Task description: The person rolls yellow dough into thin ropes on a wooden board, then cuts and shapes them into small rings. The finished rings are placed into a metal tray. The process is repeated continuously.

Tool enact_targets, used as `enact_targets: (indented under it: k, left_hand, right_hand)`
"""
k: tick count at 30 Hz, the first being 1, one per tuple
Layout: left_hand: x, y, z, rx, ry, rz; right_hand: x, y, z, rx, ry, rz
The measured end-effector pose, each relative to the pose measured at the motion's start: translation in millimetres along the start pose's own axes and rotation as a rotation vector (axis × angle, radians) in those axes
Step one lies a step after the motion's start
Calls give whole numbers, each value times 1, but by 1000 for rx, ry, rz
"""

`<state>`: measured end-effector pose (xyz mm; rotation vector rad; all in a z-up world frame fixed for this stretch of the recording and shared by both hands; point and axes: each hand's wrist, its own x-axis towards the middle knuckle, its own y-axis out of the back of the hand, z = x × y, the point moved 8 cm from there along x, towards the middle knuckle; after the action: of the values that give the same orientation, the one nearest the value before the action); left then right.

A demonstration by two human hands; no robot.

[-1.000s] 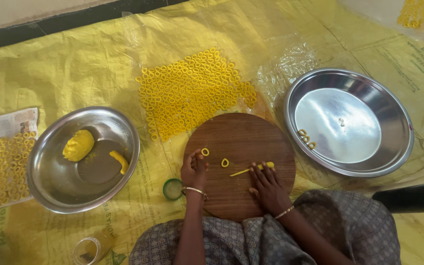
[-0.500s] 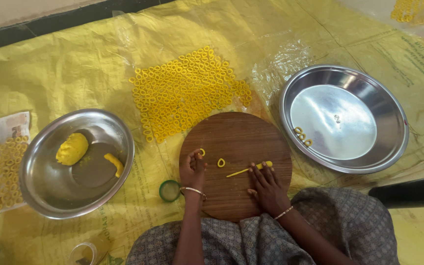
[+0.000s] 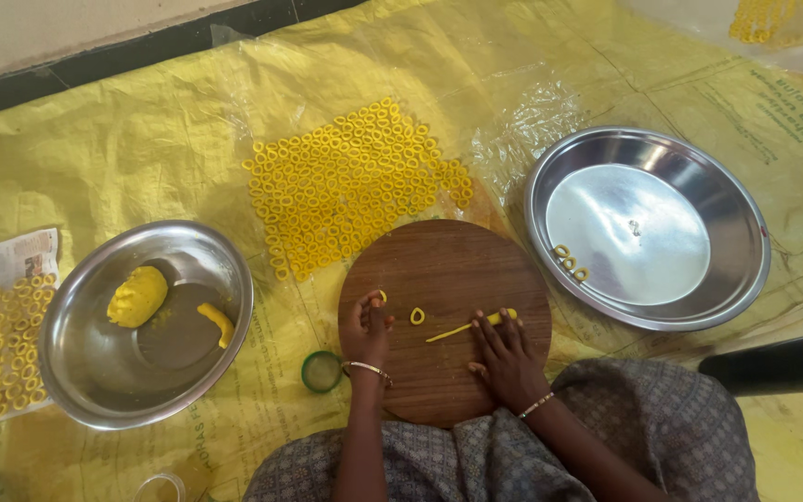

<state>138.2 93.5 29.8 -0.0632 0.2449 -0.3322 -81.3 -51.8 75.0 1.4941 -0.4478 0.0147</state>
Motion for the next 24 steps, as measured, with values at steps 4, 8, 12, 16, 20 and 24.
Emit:
enact_targets:
  k: [4,8,12,16,20,24]
  left_hand:
    - [5,-3,-9,15,-27,-13]
    - [6,6,-15,27,-31,-5]
    - [8,3,-14,44,-36,-8]
    - [6,-3,-12,63,-16,-16]
    - [4,1,-5,114,-46,-19]
    - [1,4,-1,123,-34,-34]
  right_hand:
    - [34,-26,12,-67,-36,-205]
    - [47,-27,13,-75,-8,-210]
    - [8,-4,7,11,6,-124]
    - [11,-3,11,13,0,-111]
    - [50,-19,21,-23,-2,-166]
    - [38,-11,20,-7,20,-149]
